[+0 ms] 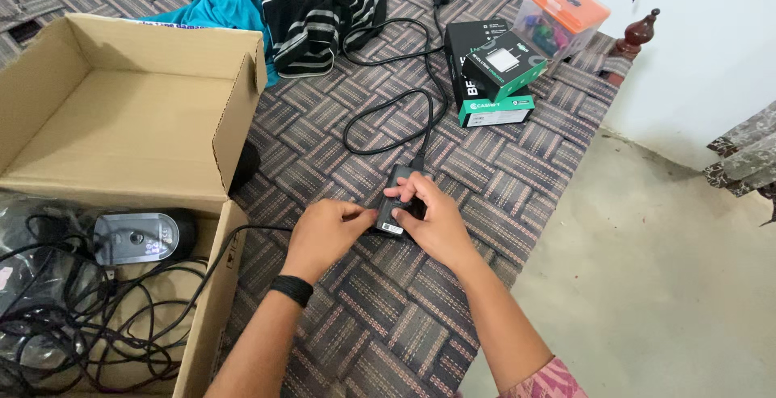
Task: The person opens a Dell-branded box and removes a laptop power adapter, a mouse, and cables. They place the items on the floor mat, then remove a laptop from a sleeve and connect the power adapter to the laptop.
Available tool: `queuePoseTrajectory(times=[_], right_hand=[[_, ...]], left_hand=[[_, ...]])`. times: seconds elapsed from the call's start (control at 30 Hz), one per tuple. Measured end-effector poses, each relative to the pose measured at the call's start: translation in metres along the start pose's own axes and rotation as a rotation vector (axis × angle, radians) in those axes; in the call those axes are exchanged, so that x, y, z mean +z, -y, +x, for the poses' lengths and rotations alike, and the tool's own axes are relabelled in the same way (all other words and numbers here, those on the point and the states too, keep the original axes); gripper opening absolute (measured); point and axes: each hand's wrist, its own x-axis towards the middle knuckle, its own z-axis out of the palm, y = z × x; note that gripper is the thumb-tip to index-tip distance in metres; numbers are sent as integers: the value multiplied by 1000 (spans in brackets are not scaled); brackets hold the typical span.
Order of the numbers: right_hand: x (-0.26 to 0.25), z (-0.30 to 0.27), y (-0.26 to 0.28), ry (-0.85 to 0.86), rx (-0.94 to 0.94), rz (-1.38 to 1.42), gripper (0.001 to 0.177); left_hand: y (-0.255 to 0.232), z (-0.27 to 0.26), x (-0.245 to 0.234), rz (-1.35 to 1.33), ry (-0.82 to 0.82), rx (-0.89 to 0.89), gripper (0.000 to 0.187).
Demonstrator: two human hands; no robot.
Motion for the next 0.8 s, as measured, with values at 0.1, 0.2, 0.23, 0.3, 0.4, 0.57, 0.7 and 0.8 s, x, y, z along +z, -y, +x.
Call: queuePoseTrajectory(times=[0.1,0.2,0.23,0.3,0.4,0.57,0.7,0.8], right_hand=[[1,0,3,0,-9,-9,32],[1,1,4,-6,0,-16,32],[1,0,5,-10,5,-18,32],[0,-1,5,-15,7,-26,32],[1,0,7,-15,-13,-56,32],[1,1,8,-14,-14,-83,34],[2,1,5,-10,0,-100,35],[1,2,5,-12,-8,-87,35]], left_hand=[[-6,-4,1,67,-29,18,43],[-8,-3,4,60,-89,25,41],[-6,0,5,46,-69,34,40],[1,5,4,17,-31,49,38],[12,15,4,-8,-4,35,39],[23,32,5,-29,93,-4,35],[31,38,7,-88,129,-42,31],[35,40,10,-141,136,-24,31]])
